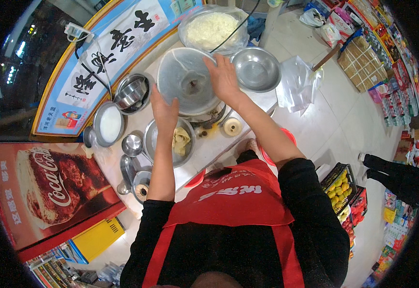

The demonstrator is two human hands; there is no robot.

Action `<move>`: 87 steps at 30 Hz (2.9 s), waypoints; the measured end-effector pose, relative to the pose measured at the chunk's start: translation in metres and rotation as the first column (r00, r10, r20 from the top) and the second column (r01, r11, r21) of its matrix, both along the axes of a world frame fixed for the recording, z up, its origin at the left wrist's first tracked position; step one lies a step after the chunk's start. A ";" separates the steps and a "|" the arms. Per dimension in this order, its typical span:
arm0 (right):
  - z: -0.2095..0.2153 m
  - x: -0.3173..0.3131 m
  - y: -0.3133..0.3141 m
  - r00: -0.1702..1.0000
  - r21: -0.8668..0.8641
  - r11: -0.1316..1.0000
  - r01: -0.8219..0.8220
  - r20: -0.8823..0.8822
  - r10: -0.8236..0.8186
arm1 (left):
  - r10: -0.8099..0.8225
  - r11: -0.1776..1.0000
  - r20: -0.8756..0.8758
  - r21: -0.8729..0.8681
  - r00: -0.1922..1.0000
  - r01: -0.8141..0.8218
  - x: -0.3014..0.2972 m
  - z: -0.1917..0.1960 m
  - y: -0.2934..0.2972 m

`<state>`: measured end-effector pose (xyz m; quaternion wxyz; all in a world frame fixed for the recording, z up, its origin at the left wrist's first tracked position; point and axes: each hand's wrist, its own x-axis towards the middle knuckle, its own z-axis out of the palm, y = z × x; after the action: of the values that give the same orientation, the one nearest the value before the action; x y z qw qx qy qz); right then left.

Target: The person assembles a food processor by placing a dough-like mass into the bowl, attaching the perforated drum, securing the lid, and inserting the central spindle. They then remove the drum and wipe the interior of the bowl with a cloth.

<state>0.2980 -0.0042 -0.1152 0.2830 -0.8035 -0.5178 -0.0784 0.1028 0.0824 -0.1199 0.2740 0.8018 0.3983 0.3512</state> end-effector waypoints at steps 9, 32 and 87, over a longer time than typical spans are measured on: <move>-0.023 0.009 -0.012 0.987 -0.026 0.987 -0.159 0.032 0.159 | 0.004 0.988 -0.240 0.149 0.971 0.033 -0.007 -0.007 -0.012; -0.022 0.026 0.010 0.928 -0.010 0.928 -0.372 0.028 0.372 | 0.006 0.984 -0.240 0.175 0.971 0.037 0.006 -0.011 0.001; -0.057 -0.006 0.056 0.992 0.012 1.000 0.001 0.122 -0.002 | -0.213 0.842 -0.439 0.372 0.873 0.392 0.036 -0.038 0.132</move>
<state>0.2921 0.0518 -0.1721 0.2557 -0.7958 -0.5331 -0.1309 0.1388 0.2142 -0.1577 0.0514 0.9491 0.2174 0.2222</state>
